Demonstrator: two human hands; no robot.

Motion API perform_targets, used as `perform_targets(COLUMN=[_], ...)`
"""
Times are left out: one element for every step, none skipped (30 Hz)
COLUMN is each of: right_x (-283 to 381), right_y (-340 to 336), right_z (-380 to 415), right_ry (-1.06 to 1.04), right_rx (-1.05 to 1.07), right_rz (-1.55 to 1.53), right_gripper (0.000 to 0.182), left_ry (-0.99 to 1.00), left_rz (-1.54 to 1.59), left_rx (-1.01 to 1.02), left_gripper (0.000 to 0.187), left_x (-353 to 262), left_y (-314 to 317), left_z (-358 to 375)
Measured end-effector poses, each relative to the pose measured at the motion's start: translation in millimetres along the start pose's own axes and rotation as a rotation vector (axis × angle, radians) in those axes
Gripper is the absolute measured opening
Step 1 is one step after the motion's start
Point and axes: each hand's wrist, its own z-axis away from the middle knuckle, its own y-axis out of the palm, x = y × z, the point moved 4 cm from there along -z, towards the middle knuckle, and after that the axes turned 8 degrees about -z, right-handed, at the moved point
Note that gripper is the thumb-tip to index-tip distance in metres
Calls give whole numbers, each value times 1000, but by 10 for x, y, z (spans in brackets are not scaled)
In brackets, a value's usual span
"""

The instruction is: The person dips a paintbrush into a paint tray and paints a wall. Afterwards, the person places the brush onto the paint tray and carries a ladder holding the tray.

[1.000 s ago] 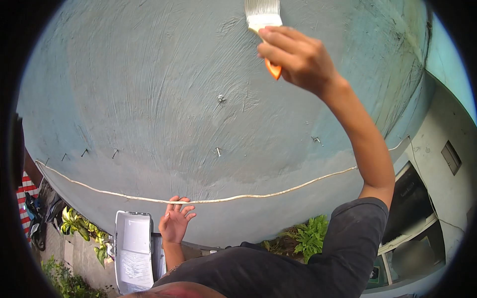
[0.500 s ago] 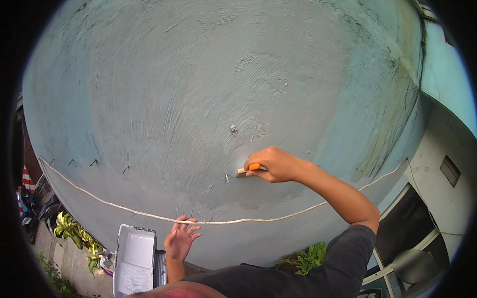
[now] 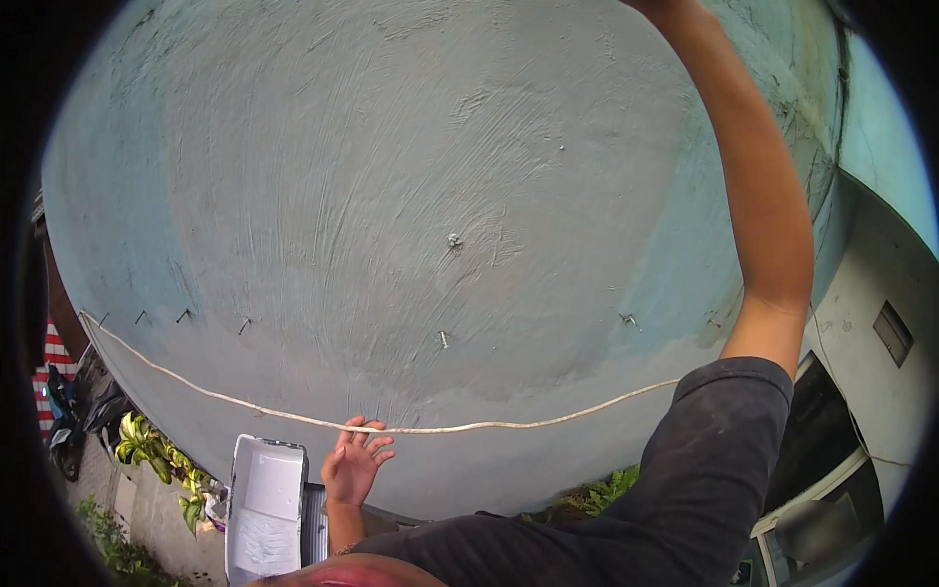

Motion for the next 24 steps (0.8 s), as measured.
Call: perform_targets(right_x=[257, 527, 686, 1014, 1333, 1657, 1951, 2209, 2450, 2605, 2680, 2729, 2770, 2769, 2688, 2589, 2428, 2218, 2011, 1840, 1738, 1676, 1618, 1626], right_y=[119, 225, 351, 416, 487, 559, 601, 635, 649, 682, 729, 790, 820, 828, 869, 923, 906, 852, 769, 670, 554, 459, 455, 417], right_z=[200, 424, 770, 958, 1208, 1444, 1660, 1879, 2058, 2194, 2295, 2392, 2459, 2476, 2478, 2477, 2375, 2200, 2029, 1860, 1666, 1511, 1418, 1337], right_ry=[-2, -106, -191, -181, -168, -132, -77, -43, 2, 45, 53, 221, 395, 407, 384, 361, 386, 408, 339, 275, 174, 73, 77, -53], right_rx=[92, 168, 214, 237, 315, 346, 411, 515, 578, 640, 644, 654, 654, 656, 670, 684, 609, 535, 475, 416, 317, 216, 216, 97], right_rz=[76, 61, 77, -23, -46, -66, -160, -206, -297, -386, -393, -619, -846, -857, -789, -721, -730, -736, -651, -570, -453, -334, -342, -216], right_gripper=[5, 5, 11, 11, 14, 17, 16, 15, 16, 16, 16, 15, 14, 14, 12, 10, 12, 14, 15, 17, 18, 19, 19, 18], left_ry=[-12, -11, -8, -16, -13, -10, -13, -21, -16, -8, -7, -18, -17, -15, 5, -5, 3, 14, 16, 7, 7, 11, 14, 10], left_rz=[1, -1, -2, 1, -2, -5, -13, -12, -9, -6, -3, -3, -2, -1, 1, 0, -6, -11, -12, -10, -12, -16, -16, -16], left_rx=[-8, -5, -2, -11, -9, -9, -13, -19, -16, -10, -8, -17, -17, -19, -8, -18, -11, -4, 6, -6, -8, -6, 2, -8], left_gripper=[68, 69, 69, 69, 70, 70, 72, 72, 72, 72, 73, 73, 73, 73, 71, 71, 71, 71, 72, 72, 72, 72, 73, 73], left_x=[5, -1, -1, 9, 7, 5, 0, 1, -3, -5, -5, -2, -1, 7, 23, 17, 10, 6, 1, 2, 0, -6, -11, -13], left_y=[-6, -5, 0, -3, -8, -8, -4, -5, -5, -1, 3, 1, 0, -8, -30, -29, -19, -10, -6, -7, 0, 5, 10, 11], left_z=[5, 6, 1, -8, -9, 2, 0, 5, 13, 2, 2, 2, 3, 6, 2, 8, 7, -2, -2, 4, 5, -1, -8, -9])
